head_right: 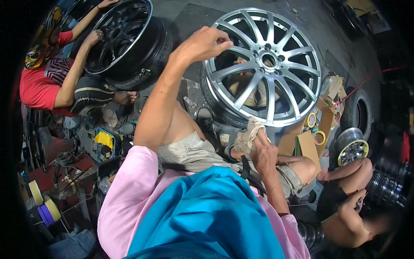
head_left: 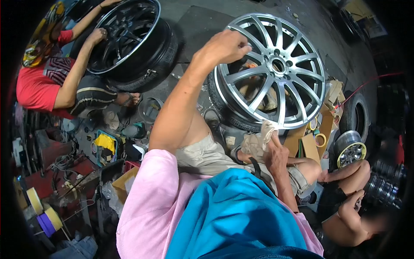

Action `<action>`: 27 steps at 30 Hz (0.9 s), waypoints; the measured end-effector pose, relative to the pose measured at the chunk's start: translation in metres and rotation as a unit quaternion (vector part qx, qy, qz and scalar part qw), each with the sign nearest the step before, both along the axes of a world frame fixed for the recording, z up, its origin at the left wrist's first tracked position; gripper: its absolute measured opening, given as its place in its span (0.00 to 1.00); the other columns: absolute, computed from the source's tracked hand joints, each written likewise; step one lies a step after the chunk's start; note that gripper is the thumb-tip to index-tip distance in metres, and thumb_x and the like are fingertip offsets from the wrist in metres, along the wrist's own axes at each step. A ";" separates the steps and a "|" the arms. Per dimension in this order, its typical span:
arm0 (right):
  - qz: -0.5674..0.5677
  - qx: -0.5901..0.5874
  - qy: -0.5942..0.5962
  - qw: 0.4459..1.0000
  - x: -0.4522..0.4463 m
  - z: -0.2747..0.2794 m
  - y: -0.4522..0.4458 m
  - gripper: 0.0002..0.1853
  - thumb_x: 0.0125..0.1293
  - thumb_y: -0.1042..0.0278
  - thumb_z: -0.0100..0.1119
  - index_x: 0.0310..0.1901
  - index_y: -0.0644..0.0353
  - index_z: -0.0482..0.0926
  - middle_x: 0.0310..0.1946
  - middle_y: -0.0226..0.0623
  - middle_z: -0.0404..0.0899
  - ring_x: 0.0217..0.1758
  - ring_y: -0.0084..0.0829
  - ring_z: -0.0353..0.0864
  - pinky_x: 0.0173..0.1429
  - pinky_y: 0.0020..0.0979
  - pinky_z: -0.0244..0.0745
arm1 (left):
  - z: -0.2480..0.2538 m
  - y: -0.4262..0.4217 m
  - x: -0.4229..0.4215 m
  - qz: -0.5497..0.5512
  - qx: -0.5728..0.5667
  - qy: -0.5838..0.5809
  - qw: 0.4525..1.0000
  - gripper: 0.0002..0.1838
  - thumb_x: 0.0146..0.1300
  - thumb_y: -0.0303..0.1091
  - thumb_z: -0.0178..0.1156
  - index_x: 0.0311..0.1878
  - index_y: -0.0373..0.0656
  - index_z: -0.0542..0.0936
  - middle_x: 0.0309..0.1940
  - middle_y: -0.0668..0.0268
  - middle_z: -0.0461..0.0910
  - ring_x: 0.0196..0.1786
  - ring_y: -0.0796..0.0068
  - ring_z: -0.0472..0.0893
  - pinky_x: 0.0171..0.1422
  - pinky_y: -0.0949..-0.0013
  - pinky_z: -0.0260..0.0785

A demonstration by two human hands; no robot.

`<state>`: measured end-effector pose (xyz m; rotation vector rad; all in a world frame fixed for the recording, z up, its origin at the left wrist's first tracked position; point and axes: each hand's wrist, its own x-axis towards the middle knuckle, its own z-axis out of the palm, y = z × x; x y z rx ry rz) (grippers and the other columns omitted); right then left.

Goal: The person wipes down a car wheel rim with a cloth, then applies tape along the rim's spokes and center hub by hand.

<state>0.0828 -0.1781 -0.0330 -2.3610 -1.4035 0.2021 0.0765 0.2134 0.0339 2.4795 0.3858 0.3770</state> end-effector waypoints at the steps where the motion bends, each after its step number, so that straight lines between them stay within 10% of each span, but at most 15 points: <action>1: 0.024 -0.016 0.000 1.000 -0.001 -0.004 0.006 0.22 0.51 0.81 0.62 0.51 0.62 0.84 0.63 0.48 0.80 0.42 0.53 0.88 0.44 0.45 0.84 | 0.002 -0.002 0.000 0.000 0.002 0.007 1.000 0.16 0.71 0.44 0.64 0.48 0.40 0.90 0.33 0.49 0.88 0.36 0.50 0.87 0.48 0.55 0.78; 14: 0.202 -0.114 0.112 0.966 -0.050 -0.083 0.076 0.19 0.56 0.71 0.65 0.51 0.61 0.83 0.56 0.47 0.84 0.41 0.53 0.88 0.47 0.50 0.83 | 0.011 -0.002 -0.013 0.007 -0.031 0.023 0.999 0.17 0.71 0.44 0.64 0.51 0.41 0.90 0.36 0.48 0.88 0.41 0.48 0.88 0.51 0.52 0.78; 20: 0.100 -0.230 0.184 0.951 -0.036 -0.137 0.029 0.16 0.64 0.62 0.66 0.49 0.63 0.84 0.49 0.56 0.84 0.50 0.59 0.85 0.57 0.56 0.79 | -0.002 0.006 -0.011 0.002 -0.014 0.052 0.999 0.16 0.71 0.42 0.64 0.49 0.40 0.90 0.33 0.47 0.88 0.40 0.46 0.88 0.51 0.53 0.79; 27: 0.089 -0.063 0.149 0.983 -0.011 -0.130 0.015 0.16 0.68 0.62 0.64 0.52 0.63 0.86 0.50 0.56 0.84 0.56 0.60 0.82 0.63 0.50 0.77 | 0.012 -0.026 -0.014 0.002 -0.004 0.047 0.999 0.16 0.70 0.41 0.65 0.48 0.37 0.89 0.34 0.47 0.87 0.38 0.47 0.87 0.49 0.53 0.78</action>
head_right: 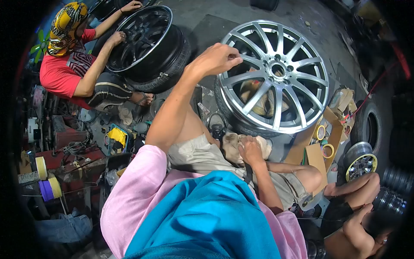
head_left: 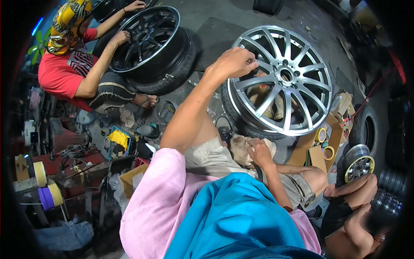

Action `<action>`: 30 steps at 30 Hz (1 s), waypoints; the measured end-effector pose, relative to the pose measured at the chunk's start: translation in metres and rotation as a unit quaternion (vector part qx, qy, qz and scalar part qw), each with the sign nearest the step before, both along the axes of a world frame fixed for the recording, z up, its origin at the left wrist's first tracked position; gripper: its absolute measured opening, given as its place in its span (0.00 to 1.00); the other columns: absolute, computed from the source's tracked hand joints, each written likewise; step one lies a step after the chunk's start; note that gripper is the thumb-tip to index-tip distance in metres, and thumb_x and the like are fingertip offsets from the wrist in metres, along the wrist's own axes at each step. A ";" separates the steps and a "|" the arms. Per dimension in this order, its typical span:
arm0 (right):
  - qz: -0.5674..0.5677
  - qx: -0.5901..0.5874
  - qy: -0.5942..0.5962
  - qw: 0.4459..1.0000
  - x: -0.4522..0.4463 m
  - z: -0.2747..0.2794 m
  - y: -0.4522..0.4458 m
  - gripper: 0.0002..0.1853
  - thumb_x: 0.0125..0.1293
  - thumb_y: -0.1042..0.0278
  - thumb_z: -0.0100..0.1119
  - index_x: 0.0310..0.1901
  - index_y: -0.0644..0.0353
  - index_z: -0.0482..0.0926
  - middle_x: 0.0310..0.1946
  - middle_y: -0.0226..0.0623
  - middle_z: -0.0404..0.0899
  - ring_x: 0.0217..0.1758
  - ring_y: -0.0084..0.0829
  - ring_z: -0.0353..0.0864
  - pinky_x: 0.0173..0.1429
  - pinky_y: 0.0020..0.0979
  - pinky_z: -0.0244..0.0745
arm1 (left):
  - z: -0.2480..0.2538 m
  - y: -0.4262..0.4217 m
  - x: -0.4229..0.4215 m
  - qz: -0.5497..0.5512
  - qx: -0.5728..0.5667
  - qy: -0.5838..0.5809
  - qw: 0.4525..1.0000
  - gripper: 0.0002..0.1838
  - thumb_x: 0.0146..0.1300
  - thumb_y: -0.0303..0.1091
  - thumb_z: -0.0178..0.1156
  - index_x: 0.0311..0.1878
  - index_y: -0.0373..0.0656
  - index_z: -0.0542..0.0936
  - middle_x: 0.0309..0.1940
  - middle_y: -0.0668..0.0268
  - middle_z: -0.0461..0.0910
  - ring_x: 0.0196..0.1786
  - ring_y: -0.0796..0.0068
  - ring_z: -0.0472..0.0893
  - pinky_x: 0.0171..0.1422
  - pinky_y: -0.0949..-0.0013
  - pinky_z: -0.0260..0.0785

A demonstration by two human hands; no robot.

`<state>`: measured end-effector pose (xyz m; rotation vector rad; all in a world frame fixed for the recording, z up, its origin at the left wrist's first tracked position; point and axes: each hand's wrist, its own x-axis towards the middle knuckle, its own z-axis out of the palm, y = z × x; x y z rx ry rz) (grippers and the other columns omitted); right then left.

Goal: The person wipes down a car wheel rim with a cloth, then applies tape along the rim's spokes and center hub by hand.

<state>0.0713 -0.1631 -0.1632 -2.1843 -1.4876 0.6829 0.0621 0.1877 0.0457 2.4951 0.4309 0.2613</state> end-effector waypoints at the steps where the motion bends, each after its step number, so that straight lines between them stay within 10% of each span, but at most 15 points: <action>1: -0.015 0.007 0.010 1.000 0.000 0.003 -0.006 0.15 0.69 0.63 0.64 0.52 0.62 0.86 0.50 0.56 0.84 0.56 0.59 0.82 0.63 0.50 0.77 | 0.001 -0.008 -0.007 -0.003 -0.001 0.004 1.000 0.16 0.70 0.41 0.65 0.48 0.37 0.89 0.34 0.47 0.87 0.38 0.47 0.87 0.49 0.53 0.78; 9: -0.041 -0.099 0.092 0.990 0.012 -0.030 -0.064 0.15 0.70 0.63 0.63 0.53 0.62 0.87 0.48 0.57 0.85 0.53 0.59 0.85 0.60 0.50 0.79 | 0.012 -0.071 -0.121 0.066 0.037 -0.031 0.997 0.18 0.72 0.41 0.64 0.56 0.39 0.85 0.47 0.55 0.84 0.52 0.54 0.83 0.61 0.58 0.74; 13: -0.038 -0.064 0.121 0.990 0.013 -0.030 -0.053 0.15 0.70 0.65 0.62 0.51 0.65 0.87 0.47 0.58 0.85 0.52 0.59 0.86 0.58 0.50 0.79 | -0.012 -0.073 -0.163 0.146 -0.131 -0.014 0.980 0.21 0.79 0.43 0.57 0.64 0.40 0.82 0.58 0.52 0.82 0.66 0.53 0.80 0.73 0.59 0.67; 16: -0.018 -0.061 0.148 0.987 0.013 -0.038 -0.051 0.14 0.69 0.65 0.62 0.50 0.65 0.87 0.47 0.57 0.86 0.52 0.57 0.86 0.59 0.48 0.80 | -0.026 -0.049 -0.208 0.251 0.019 -0.015 0.968 0.20 0.78 0.43 0.58 0.63 0.38 0.82 0.59 0.53 0.83 0.66 0.54 0.80 0.72 0.59 0.68; 25: 0.057 -0.125 0.104 0.985 0.014 -0.067 -0.052 0.09 0.67 0.66 0.62 0.38 0.63 0.85 0.41 0.52 0.87 0.47 0.55 0.87 0.52 0.47 0.81 | -0.081 -0.008 -0.313 0.420 -0.016 0.038 0.906 0.19 0.75 0.41 0.66 0.36 0.31 0.83 0.24 0.69 0.77 0.31 0.85 0.71 0.35 0.72 0.66; 27: 0.088 -0.206 0.101 0.969 0.012 -0.073 -0.050 0.13 0.68 0.62 0.63 0.33 0.65 0.81 0.37 0.49 0.86 0.42 0.50 0.87 0.47 0.45 0.80 | -0.095 -0.013 -0.330 0.436 -0.019 0.034 0.899 0.22 0.75 0.43 0.66 0.32 0.31 0.82 0.21 0.69 0.75 0.29 0.85 0.69 0.33 0.70 0.64; 30: 0.133 -0.141 0.088 0.977 0.025 -0.174 -0.101 0.13 0.68 0.61 0.62 0.33 0.63 0.82 0.38 0.47 0.87 0.39 0.48 0.87 0.42 0.43 0.80 | -0.141 -0.029 -0.375 0.453 -0.102 0.117 0.878 0.22 0.72 0.48 0.64 0.36 0.34 0.84 0.27 0.50 0.83 0.31 0.49 0.83 0.42 0.53 0.74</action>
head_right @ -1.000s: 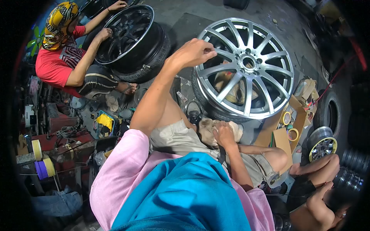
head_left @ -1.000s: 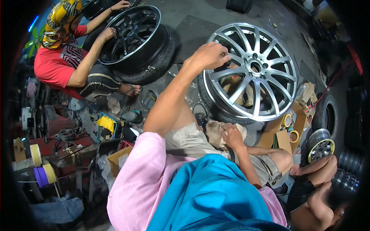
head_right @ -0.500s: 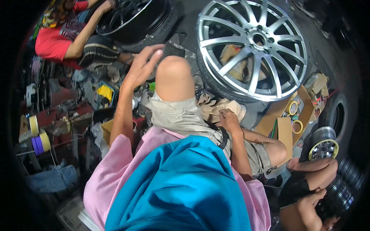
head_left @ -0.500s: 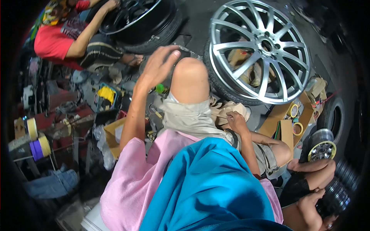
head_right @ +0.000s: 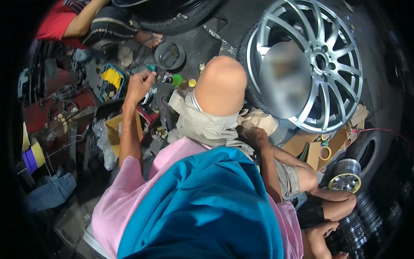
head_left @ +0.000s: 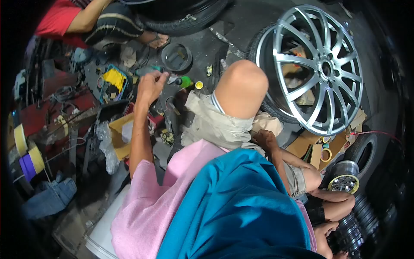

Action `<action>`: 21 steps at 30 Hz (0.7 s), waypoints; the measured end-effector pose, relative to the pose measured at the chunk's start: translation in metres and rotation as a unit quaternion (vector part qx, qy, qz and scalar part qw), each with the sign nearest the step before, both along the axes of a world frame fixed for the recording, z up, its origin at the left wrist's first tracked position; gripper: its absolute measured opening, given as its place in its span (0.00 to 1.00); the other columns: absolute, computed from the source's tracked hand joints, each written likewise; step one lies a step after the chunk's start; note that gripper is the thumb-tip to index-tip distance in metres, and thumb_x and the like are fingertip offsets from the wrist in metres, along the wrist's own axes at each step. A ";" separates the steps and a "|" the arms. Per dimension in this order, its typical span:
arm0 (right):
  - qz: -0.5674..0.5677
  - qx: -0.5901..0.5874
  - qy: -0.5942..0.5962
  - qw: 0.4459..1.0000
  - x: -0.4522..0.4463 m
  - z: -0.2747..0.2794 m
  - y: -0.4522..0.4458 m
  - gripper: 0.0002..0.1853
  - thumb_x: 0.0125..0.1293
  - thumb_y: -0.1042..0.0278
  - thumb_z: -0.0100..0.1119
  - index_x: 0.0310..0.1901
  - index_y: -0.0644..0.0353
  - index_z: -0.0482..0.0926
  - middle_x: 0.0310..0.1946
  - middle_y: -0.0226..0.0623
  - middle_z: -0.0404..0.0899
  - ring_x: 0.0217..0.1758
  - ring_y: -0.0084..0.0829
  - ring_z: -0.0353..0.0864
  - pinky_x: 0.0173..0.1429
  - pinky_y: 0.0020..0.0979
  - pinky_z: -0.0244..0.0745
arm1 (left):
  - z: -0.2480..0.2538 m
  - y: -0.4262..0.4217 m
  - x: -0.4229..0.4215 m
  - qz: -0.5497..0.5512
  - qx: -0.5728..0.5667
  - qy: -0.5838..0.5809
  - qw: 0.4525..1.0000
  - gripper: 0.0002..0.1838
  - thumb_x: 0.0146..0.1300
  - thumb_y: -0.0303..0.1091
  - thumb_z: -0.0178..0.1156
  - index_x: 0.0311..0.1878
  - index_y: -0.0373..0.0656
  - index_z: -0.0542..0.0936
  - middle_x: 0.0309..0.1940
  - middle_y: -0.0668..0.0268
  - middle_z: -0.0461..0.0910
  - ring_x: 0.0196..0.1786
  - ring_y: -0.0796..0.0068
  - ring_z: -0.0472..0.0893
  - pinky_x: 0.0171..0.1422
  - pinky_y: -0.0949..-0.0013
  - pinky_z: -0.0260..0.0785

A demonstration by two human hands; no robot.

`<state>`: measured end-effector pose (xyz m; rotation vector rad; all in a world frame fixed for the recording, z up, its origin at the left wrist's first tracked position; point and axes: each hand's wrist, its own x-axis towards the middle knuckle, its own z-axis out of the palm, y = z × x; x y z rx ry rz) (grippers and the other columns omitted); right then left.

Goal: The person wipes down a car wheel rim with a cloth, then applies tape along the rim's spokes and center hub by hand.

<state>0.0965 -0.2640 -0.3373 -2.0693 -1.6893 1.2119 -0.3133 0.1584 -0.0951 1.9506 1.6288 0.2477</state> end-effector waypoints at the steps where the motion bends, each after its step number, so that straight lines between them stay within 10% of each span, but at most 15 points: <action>1: 0.014 0.023 0.003 1.000 -0.002 -0.003 -0.001 0.13 0.68 0.60 0.62 0.34 0.62 0.82 0.38 0.46 0.87 0.38 0.48 0.88 0.41 0.42 0.80 | -0.011 -0.010 -0.013 -0.015 -0.036 0.038 0.998 0.21 0.71 0.50 0.65 0.39 0.37 0.87 0.29 0.48 0.84 0.37 0.45 0.86 0.46 0.52 0.76; 7: -0.009 -0.066 -0.018 0.998 -0.012 0.100 0.057 0.15 0.66 0.52 0.66 0.45 0.54 0.87 0.33 0.43 0.82 0.40 0.46 0.87 0.46 0.43 0.82 | -0.186 -0.084 -0.099 0.054 -0.344 0.125 0.929 0.22 0.69 0.52 0.65 0.41 0.38 0.89 0.34 0.47 0.89 0.45 0.47 0.90 0.52 0.50 0.80; 13: 0.057 0.026 -0.077 0.995 -0.007 0.065 0.031 0.17 0.68 0.49 0.62 0.38 0.56 0.84 0.35 0.41 0.80 0.42 0.45 0.84 0.45 0.42 0.80 | -0.371 -0.122 -0.152 0.012 -0.261 0.224 0.939 0.36 0.68 0.67 0.53 0.57 0.41 0.85 0.56 0.44 0.85 0.59 0.42 0.84 0.62 0.43 0.75; 16: 0.066 0.207 -0.273 0.937 -0.025 0.083 0.028 0.13 0.71 0.57 0.54 0.30 0.53 0.74 0.29 0.37 0.70 0.34 0.38 0.75 0.36 0.43 0.71 | -0.345 -0.113 -0.119 0.012 -0.313 0.217 0.925 0.34 0.68 0.64 0.54 0.56 0.41 0.85 0.54 0.46 0.85 0.56 0.44 0.85 0.59 0.45 0.75; 21: -0.118 -0.008 -0.039 0.992 -0.036 0.123 0.051 0.13 0.64 0.58 0.63 0.36 0.62 0.83 0.36 0.53 0.86 0.44 0.54 0.87 0.51 0.52 0.81 | -0.317 -0.105 -0.102 0.010 -0.348 0.197 0.917 0.31 0.68 0.60 0.55 0.53 0.40 0.86 0.49 0.49 0.85 0.51 0.48 0.85 0.55 0.48 0.77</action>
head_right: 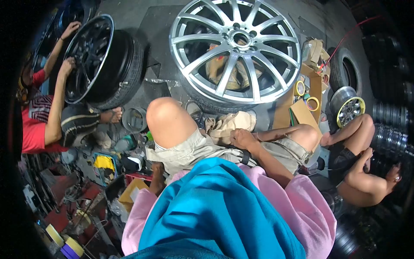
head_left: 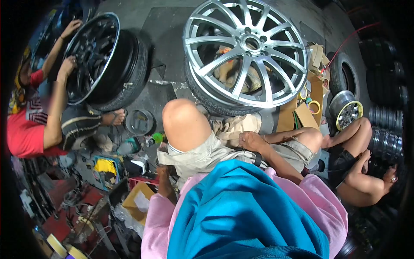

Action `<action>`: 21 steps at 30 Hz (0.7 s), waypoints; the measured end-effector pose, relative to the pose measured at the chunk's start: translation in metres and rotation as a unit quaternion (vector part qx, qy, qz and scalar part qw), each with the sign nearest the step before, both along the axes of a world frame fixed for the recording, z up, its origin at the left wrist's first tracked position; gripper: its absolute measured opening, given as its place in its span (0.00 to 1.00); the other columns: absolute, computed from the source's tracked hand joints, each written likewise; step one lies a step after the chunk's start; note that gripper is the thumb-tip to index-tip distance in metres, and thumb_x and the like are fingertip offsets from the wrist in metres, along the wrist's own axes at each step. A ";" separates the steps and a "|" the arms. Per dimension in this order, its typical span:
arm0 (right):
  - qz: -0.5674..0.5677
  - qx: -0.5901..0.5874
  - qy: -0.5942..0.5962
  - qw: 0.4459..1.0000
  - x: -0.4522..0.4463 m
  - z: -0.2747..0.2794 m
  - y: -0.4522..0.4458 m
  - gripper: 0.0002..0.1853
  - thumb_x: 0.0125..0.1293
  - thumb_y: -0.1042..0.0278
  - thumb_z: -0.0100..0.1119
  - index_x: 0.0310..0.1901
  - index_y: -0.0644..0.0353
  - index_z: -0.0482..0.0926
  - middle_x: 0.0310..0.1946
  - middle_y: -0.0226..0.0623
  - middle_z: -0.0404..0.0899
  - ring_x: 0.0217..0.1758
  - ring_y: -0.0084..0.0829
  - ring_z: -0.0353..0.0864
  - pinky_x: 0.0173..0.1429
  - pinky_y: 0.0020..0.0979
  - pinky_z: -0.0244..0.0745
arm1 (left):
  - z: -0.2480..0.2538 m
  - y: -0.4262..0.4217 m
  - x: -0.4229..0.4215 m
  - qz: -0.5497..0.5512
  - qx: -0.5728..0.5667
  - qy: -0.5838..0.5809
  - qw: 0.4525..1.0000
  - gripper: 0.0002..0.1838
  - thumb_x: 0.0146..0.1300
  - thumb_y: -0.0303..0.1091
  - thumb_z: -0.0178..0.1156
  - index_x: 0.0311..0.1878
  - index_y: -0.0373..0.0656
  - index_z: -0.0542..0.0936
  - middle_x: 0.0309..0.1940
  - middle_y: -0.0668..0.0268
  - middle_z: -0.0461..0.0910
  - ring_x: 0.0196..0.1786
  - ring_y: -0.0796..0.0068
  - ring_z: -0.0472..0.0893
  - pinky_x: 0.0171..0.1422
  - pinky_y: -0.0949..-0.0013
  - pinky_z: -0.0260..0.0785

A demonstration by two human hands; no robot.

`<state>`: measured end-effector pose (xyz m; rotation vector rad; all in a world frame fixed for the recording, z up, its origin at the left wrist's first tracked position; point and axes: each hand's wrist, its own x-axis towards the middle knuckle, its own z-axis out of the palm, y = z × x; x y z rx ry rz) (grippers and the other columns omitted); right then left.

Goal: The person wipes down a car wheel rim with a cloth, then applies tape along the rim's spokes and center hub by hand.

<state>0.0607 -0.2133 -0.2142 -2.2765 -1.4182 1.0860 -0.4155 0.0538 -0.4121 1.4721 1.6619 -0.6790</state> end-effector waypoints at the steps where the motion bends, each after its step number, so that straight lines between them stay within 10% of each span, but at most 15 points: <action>1: 0.006 -0.033 -0.010 0.999 -0.003 0.001 0.001 0.13 0.65 0.59 0.63 0.37 0.62 0.84 0.38 0.53 0.87 0.45 0.54 0.88 0.53 0.51 0.81 | 0.003 0.000 -0.002 0.003 -0.004 -0.003 1.000 0.30 0.68 0.59 0.56 0.53 0.40 0.86 0.48 0.49 0.86 0.50 0.49 0.85 0.54 0.49 0.77; 17: -0.040 0.079 0.028 0.996 0.012 0.067 0.012 0.11 0.71 0.62 0.60 0.42 0.62 0.85 0.41 0.49 0.86 0.46 0.53 0.86 0.53 0.50 0.80 | 0.115 0.031 -0.022 0.357 -0.219 -0.190 0.888 0.19 0.69 0.45 0.60 0.45 0.37 0.87 0.34 0.60 0.87 0.35 0.62 0.86 0.41 0.58 0.81; 19: -0.057 0.136 0.057 0.987 0.006 0.102 0.033 0.10 0.71 0.63 0.60 0.43 0.62 0.84 0.41 0.48 0.85 0.48 0.53 0.86 0.53 0.49 0.80 | 0.142 0.046 -0.026 0.271 -0.205 -0.264 0.903 0.17 0.69 0.43 0.60 0.44 0.37 0.87 0.32 0.61 0.87 0.33 0.63 0.87 0.39 0.60 0.81; 20: -0.069 0.188 0.086 0.976 0.001 0.118 0.043 0.10 0.71 0.64 0.60 0.43 0.62 0.84 0.42 0.48 0.85 0.49 0.52 0.86 0.54 0.49 0.80 | 0.158 0.057 -0.031 0.040 -0.088 -0.384 0.918 0.07 0.63 0.28 0.63 0.41 0.40 0.87 0.32 0.62 0.87 0.35 0.63 0.88 0.39 0.61 0.82; 21: -0.069 0.189 0.091 0.975 -0.002 0.135 0.053 0.10 0.71 0.64 0.60 0.43 0.62 0.84 0.42 0.48 0.85 0.49 0.52 0.86 0.54 0.49 0.80 | 0.278 0.048 0.045 -0.078 0.025 -0.205 0.975 0.10 0.57 0.18 0.62 0.39 0.41 0.87 0.31 0.62 0.88 0.35 0.63 0.88 0.41 0.61 0.82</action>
